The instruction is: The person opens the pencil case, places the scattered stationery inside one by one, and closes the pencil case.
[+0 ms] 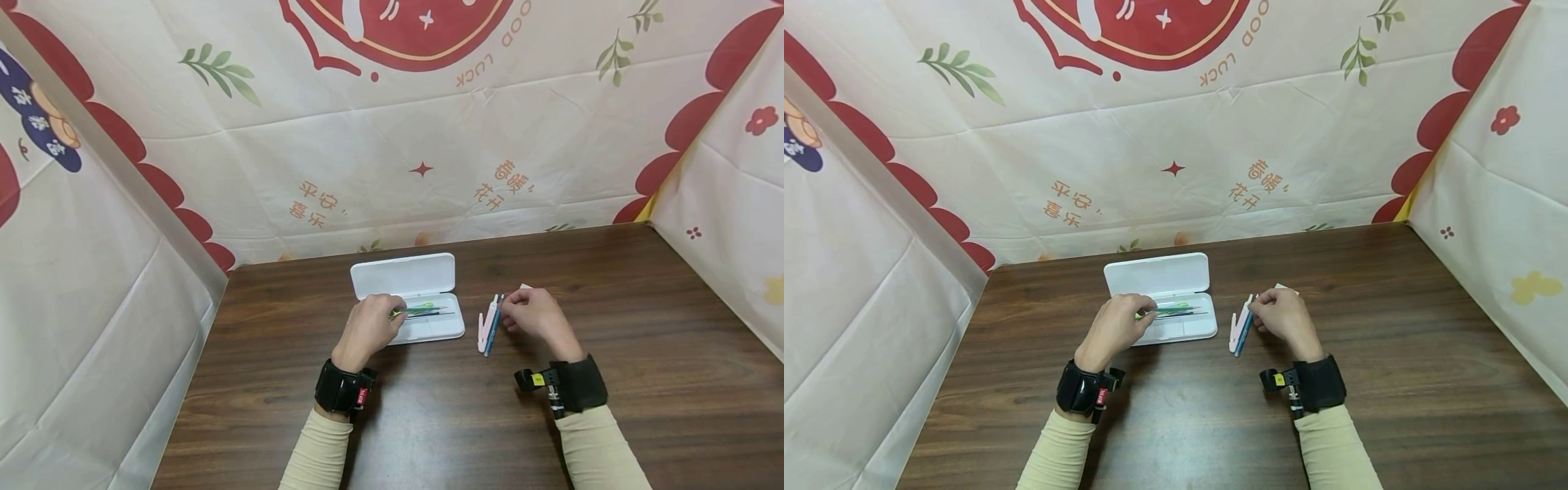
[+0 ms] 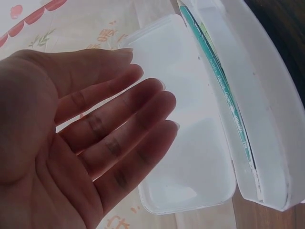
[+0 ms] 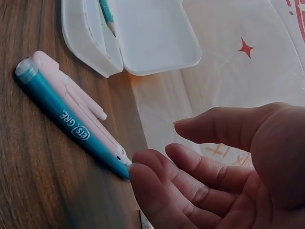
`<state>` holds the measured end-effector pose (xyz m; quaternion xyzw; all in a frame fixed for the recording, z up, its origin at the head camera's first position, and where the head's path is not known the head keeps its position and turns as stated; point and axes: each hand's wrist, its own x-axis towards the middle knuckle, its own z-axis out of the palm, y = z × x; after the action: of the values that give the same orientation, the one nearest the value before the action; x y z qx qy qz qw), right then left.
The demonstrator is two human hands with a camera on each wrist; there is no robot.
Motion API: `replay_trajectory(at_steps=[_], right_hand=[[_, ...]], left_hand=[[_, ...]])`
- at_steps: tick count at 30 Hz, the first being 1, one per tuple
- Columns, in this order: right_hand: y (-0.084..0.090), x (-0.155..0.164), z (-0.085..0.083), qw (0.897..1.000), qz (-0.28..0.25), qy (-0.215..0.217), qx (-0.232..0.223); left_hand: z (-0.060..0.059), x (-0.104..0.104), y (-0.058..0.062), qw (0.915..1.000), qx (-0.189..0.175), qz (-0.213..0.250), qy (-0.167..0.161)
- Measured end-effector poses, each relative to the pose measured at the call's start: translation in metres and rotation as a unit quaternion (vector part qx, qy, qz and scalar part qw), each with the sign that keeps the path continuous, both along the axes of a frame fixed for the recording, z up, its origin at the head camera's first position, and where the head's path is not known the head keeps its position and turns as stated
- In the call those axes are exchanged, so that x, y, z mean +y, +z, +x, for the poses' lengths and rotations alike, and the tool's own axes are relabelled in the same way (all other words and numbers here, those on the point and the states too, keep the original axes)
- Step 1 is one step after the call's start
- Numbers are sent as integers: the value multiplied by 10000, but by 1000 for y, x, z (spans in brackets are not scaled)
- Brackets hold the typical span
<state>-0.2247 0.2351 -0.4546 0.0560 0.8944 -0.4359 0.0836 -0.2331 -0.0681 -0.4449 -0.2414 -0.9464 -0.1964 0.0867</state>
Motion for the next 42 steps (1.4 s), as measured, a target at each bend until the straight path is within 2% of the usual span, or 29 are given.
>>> replay_trajectory(at_steps=[10, 20, 42], right_hand=[[-12, -4, -3, 9997, -184, -105, -119], [-20, -8, -3, 9996, -133, -186, -190], [-25, -5, -6, 9983, 62, -455, -364]], left_hand=[[0, 0, -1, 10000, -39, -6, 23], [0, 0, -2, 10000, -27, -8, 14], [-1, 0, 1, 10000, -61, 50, -7]])
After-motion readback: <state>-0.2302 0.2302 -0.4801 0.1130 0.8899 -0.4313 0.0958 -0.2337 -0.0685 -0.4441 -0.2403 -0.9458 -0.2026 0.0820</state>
